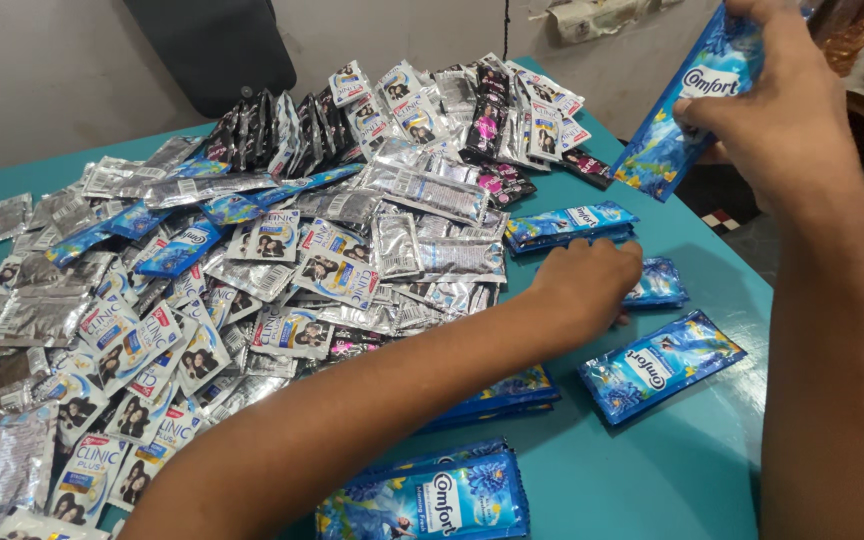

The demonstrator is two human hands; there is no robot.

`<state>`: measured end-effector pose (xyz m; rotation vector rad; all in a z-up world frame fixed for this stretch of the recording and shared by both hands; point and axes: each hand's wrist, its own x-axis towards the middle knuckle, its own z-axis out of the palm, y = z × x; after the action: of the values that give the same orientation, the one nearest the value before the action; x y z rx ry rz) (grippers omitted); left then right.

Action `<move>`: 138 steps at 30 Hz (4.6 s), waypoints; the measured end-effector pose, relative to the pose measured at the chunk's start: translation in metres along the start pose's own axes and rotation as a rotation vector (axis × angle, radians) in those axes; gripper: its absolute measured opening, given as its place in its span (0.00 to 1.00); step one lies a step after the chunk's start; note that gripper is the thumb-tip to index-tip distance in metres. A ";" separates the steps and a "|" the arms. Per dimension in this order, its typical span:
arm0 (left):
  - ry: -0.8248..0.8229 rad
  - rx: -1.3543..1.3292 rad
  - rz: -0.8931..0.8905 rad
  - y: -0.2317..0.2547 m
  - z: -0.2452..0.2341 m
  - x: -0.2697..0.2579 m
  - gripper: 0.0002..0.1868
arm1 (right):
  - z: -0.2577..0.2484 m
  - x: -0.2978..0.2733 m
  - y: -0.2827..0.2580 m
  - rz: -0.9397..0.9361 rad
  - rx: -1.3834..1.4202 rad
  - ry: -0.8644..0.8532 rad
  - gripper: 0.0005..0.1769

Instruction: The person sorts a large pile of small foil packets on a teal table, separating them into stacks by brand. They then place the sorted packets into a cardboard box one by one.

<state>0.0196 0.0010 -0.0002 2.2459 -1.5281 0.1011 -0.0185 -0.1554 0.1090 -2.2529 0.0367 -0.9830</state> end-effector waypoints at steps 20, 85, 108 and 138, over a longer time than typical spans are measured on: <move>0.462 -0.486 0.074 -0.027 -0.057 0.028 0.46 | -0.005 0.006 0.001 0.241 0.264 -0.112 0.31; 0.137 0.470 -1.363 -0.060 -0.294 -0.638 0.33 | 0.228 -0.015 -0.192 -0.478 -0.301 -0.839 0.14; 0.611 0.887 -0.495 -0.008 -0.220 -0.524 0.28 | 0.338 -0.142 -0.342 -1.195 0.261 -1.236 0.32; 0.406 -0.433 -0.282 -0.017 -0.187 -0.445 0.20 | 0.181 -0.101 -0.277 -0.550 0.076 -1.073 0.16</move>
<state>-0.1080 0.4649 0.0361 1.9204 -0.9113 0.1205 -0.0344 0.1894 0.1185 -2.4734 -1.0926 0.1062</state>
